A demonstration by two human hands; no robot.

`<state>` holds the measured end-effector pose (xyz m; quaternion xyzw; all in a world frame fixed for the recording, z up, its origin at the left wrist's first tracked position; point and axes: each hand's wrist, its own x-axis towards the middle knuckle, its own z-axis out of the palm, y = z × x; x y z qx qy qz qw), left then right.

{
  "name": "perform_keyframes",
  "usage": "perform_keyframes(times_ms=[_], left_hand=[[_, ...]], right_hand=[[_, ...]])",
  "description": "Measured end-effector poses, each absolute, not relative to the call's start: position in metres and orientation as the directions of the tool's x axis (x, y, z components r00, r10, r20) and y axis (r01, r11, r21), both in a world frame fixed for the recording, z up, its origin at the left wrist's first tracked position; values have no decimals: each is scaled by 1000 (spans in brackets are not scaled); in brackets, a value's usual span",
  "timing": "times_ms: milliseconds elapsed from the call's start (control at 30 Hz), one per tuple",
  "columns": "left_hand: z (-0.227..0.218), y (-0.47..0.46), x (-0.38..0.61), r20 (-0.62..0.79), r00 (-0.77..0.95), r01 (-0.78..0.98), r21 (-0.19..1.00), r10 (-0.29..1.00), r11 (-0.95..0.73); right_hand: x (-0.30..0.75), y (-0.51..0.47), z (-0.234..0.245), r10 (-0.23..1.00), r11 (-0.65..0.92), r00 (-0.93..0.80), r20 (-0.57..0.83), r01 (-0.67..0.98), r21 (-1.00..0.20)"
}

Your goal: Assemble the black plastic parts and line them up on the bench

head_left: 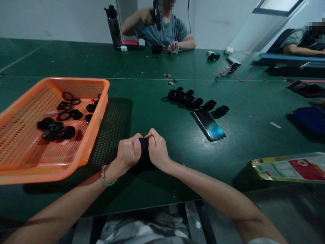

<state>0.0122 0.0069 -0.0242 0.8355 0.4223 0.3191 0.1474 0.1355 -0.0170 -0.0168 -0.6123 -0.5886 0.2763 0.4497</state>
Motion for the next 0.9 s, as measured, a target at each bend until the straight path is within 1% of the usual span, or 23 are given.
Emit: perform_keyframes(times_ms=[67,133,200,233,267,300,333,400,433,467,533,600,733,900], left_hand=[[-23,7,13,397,436,592,550,808,-589],[-22,6,15,368,413,563,616,833,-551],[-22,6,18,313,369,506,722,875,-472],[-22,6,20,259,335,462,793,906,-398],[-22,6,22,179,306,402,866,935,-298],[-23,7,24,70,285,331,929,956,-167],[-24,7,26,-56,281,260,965,958,-20],[-25,8,28,-274,307,166,958,911,232],[-25,8,29,-338,318,149,941,886,305],[-25,8,29,-370,315,145,929,874,341],[-24,7,29,-355,261,151,934,898,325],[-23,5,28,-269,206,176,956,941,235],[-23,0,26,-92,201,244,969,975,41],[-24,-1,23,138,212,352,913,967,-207]], right_hand=[[136,-17,-17,966,115,145,212,494,-862],[137,-16,-18,958,155,125,260,536,-830],[140,-14,-22,931,219,105,351,607,-764],[142,-13,-23,905,261,91,416,653,-711],[144,-12,-25,868,307,74,491,699,-647],[147,-10,-26,817,362,41,575,740,-567],[149,-9,-27,752,431,-20,659,771,-469],[153,-7,-28,626,527,-139,767,800,-285],[154,-7,-29,581,554,-189,792,804,-215],[154,-7,-29,553,568,-222,803,805,-169],[154,-7,-29,548,574,-248,799,806,-144],[151,-8,-29,582,559,-226,781,809,-183],[146,-12,-30,669,517,-160,726,802,-300],[140,-15,-26,830,399,-65,554,763,-508]])
